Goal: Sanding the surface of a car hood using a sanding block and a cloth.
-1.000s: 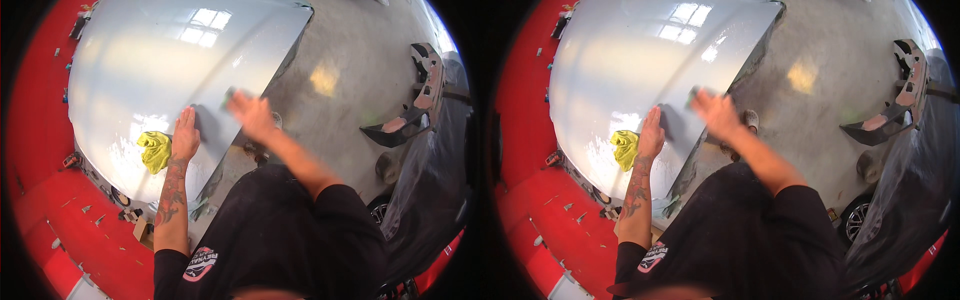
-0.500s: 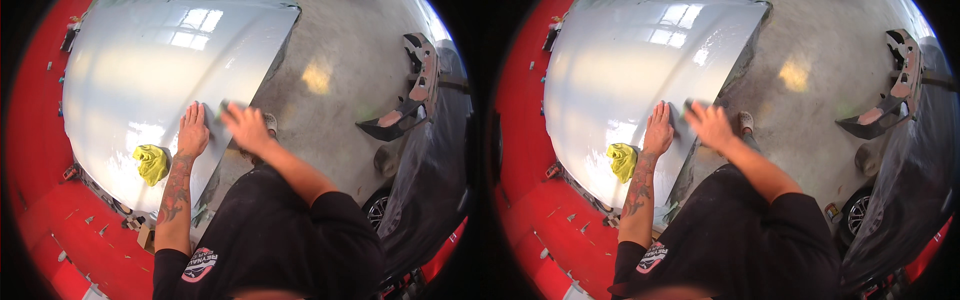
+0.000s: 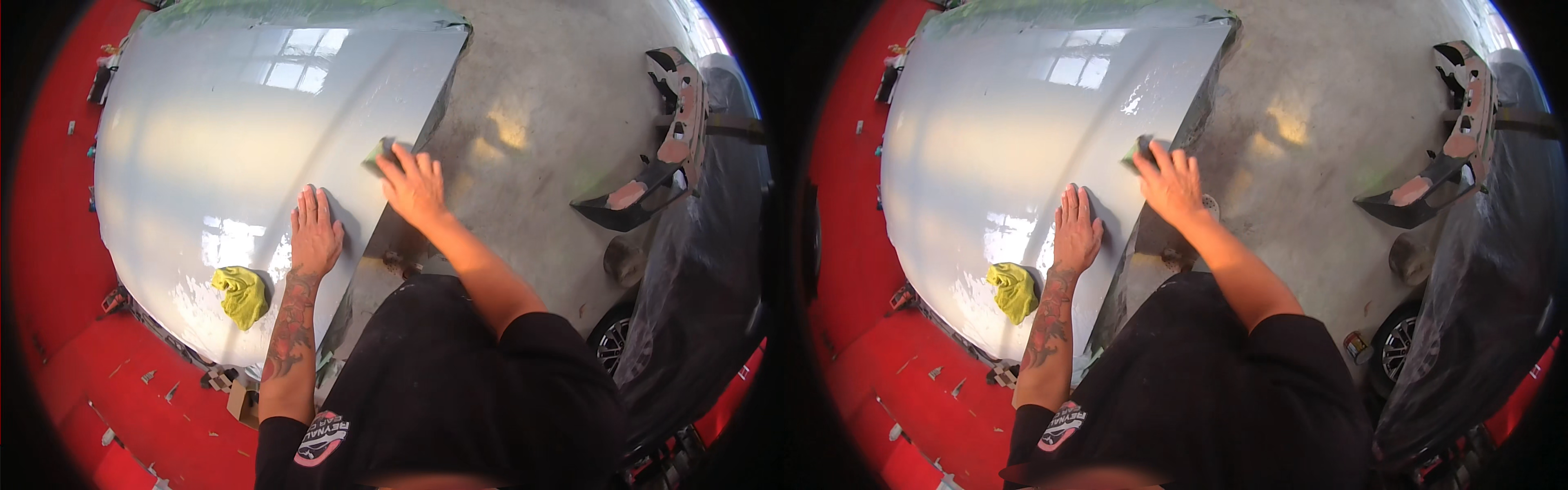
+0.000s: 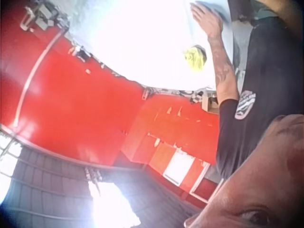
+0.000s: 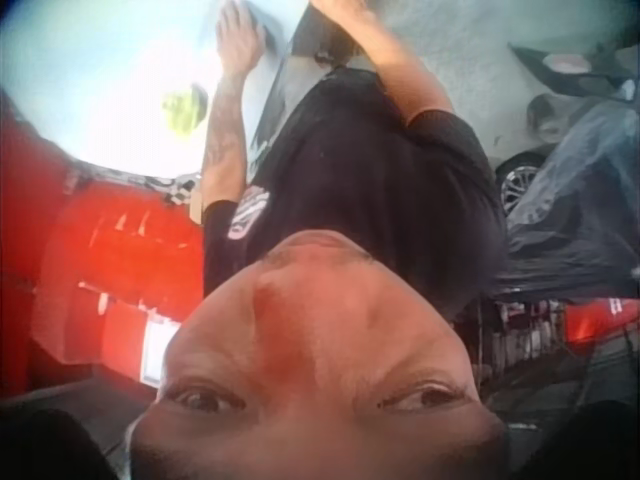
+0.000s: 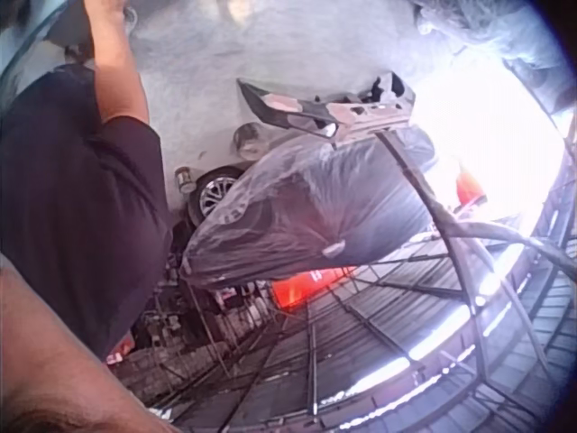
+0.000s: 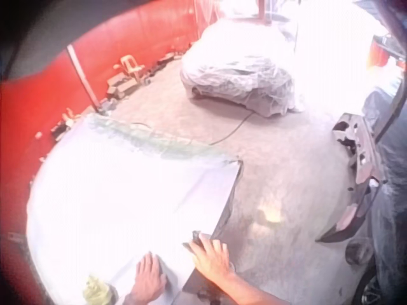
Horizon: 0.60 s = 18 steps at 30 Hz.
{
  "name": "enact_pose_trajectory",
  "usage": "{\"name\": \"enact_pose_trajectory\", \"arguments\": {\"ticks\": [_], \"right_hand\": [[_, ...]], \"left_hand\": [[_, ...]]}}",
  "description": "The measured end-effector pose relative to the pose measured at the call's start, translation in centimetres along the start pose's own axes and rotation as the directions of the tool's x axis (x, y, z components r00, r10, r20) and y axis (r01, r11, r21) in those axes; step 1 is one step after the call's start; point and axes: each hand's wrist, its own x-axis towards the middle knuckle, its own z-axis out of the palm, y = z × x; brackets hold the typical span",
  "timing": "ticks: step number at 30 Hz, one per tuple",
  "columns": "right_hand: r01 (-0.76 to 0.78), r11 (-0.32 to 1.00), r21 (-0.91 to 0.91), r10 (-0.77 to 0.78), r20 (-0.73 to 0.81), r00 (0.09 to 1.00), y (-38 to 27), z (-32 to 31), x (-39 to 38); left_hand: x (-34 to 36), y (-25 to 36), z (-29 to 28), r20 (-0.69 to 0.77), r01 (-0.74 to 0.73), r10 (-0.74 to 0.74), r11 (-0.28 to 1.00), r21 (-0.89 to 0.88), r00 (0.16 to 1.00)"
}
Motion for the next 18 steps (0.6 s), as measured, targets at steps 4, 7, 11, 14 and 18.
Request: {"name": "enact_pose_trajectory", "arguments": {"ticks": [4, 7, 11, 14, 18], "right_hand": [[-0.257, 0.948, -0.186, 0.248, -0.07, 0.966, 9.8, 0.1, 9.2], [-0.369, 0.911, -0.185, 0.355, -0.103, 0.929, 15.5, -0.6, 14.0], [-0.342, 0.921, -0.189, 0.338, -0.05, 0.94, 11.0, 0.3, 11.0], [-0.23, 0.96, -0.16, 0.243, 0.069, 0.968, 8.8, -0.7, 8.1], [-0.4, 0.89, -0.22, 0.387, -0.102, 0.916, 15.5, -0.5, 14.6]], "left_hand": [[1.5, 0.3, -0.6, 0.039, -0.002, 0.001, 1.0, 0.016, 0.999], [2.2, 0.8, -1.1, 0.082, 0.005, -0.004, 1.0, -0.01, 0.997], [2.0, 0.9, -1.3, 0.09, 0.04, -0.033, 0.996, -0.077, 0.995], [1.9, 1.2, -1.1, 0.075, 0.056, -0.048, 0.992, -0.116, 0.996], [2.2, 1.5, -1.6, 0.082, 0.04, -0.028, 0.989, -0.146, 0.996]]}}
